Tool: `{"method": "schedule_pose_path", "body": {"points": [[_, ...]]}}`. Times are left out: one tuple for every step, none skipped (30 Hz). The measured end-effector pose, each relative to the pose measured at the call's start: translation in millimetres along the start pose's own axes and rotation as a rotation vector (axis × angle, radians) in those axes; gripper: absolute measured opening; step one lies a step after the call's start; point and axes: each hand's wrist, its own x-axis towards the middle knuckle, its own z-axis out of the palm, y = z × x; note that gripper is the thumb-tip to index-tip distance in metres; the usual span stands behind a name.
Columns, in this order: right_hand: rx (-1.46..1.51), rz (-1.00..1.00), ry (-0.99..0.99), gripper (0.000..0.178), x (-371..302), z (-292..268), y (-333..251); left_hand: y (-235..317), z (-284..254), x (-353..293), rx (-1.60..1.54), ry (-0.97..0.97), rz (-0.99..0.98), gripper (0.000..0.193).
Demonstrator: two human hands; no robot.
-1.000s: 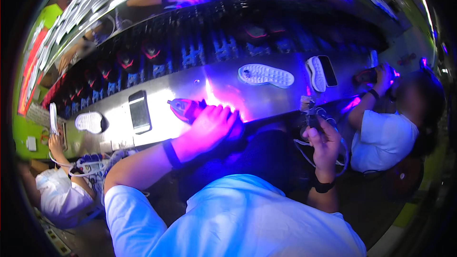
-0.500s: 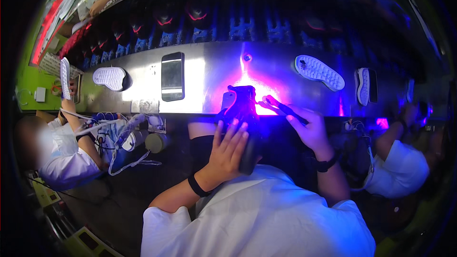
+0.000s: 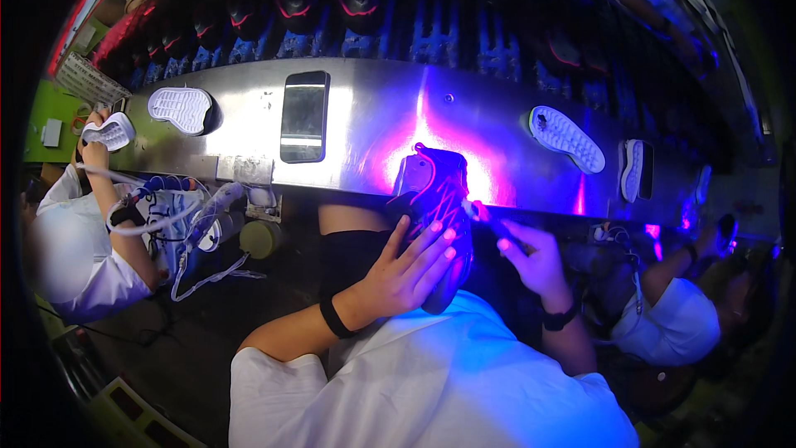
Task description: The recorder is applying glue to the edges and soles of shoes using a brush on a manufacturing production line.
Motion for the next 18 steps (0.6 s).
{"method": "schedule_pose_path", "body": {"points": [[0.073, 0.013, -0.039, 0.037, -8.5, -0.3, -0.3, -1.6, 0.3, -0.5, 0.012, -0.011, 0.019, 0.040], [0.062, 0.007, -0.056, 0.036, -14.4, -3.1, 3.0, -3.3, 0.3, -0.7, 0.009, -0.009, 0.016, 0.040], [0.060, 0.014, -0.054, 0.036, -13.7, -6.1, 0.6, -3.7, 0.5, -0.8, 0.013, -0.007, 0.029, 0.039], [0.011, 0.018, -0.076, 0.036, -10.9, -10.0, -3.8, -4.0, 0.5, -0.7, 0.017, -0.006, 0.041, 0.039], [-0.038, 0.022, -0.100, 0.036, -6.2, -13.7, -10.2, -4.2, 0.0, -0.6, 0.012, -0.008, 0.040, 0.039], [-0.096, -0.048, -0.076, 0.035, 3.7, -13.6, -20.8, -4.3, -1.7, -0.6, 0.010, -0.010, 0.040, 0.039], [-0.093, -0.042, -0.073, 0.035, 12.1, -12.2, -25.7, -5.1, -2.1, -0.2, 0.008, -0.011, 0.042, 0.040], [-0.120, -0.017, -0.028, 0.034, 19.1, -10.6, -29.1, -5.4, -2.0, 0.1, 0.004, -0.016, 0.043, 0.040], [-0.147, 0.005, 0.014, 0.034, 24.4, -9.5, -31.8, -6.2, -1.6, -0.2, -0.008, -0.015, 0.040, 0.040], [-0.173, 0.024, 0.006, 0.033, 26.7, -9.4, -34.7, -6.8, -1.6, -0.8, -0.019, -0.015, 0.037, 0.040], [-0.171, 0.024, 0.004, 0.033, 27.0, -8.0, -33.0, -7.7, -2.0, -1.1, -0.018, -0.016, 0.035, 0.040], [-0.172, 0.018, 0.019, 0.034, 25.5, -7.3, -30.6, -7.7, -3.0, -0.4, -0.034, -0.017, 0.028, 0.040], [-0.172, 0.011, 0.035, 0.034, 23.5, -6.3, -27.7, -7.8, -3.9, 0.3, -0.050, -0.018, 0.021, 0.040], [-0.171, 0.012, 0.034, 0.034, 20.9, -4.2, -23.0, -8.0, -4.5, 0.9, -0.050, -0.020, 0.020, 0.040], [-0.128, -0.042, 0.035, 0.037, 17.4, -1.1, -16.7, -8.3, -5.4, 1.6, -0.049, -0.026, 0.027, 0.041], [-0.085, -0.097, 0.038, 0.041, 12.6, 1.6, -10.9, -8.5, -6.0, 2.2, -0.049, -0.032, 0.035, 0.042], [-0.083, -0.095, 0.040, 0.041, 5.3, 2.7, -5.1, -8.3, -6.2, 2.6, -0.050, -0.035, 0.037, 0.042], [-0.019, -0.073, -0.011, 0.042, -3.4, 3.0, -2.0, -8.3, -7.1, 3.0, -0.026, -0.049, 0.034, 0.044]]}}
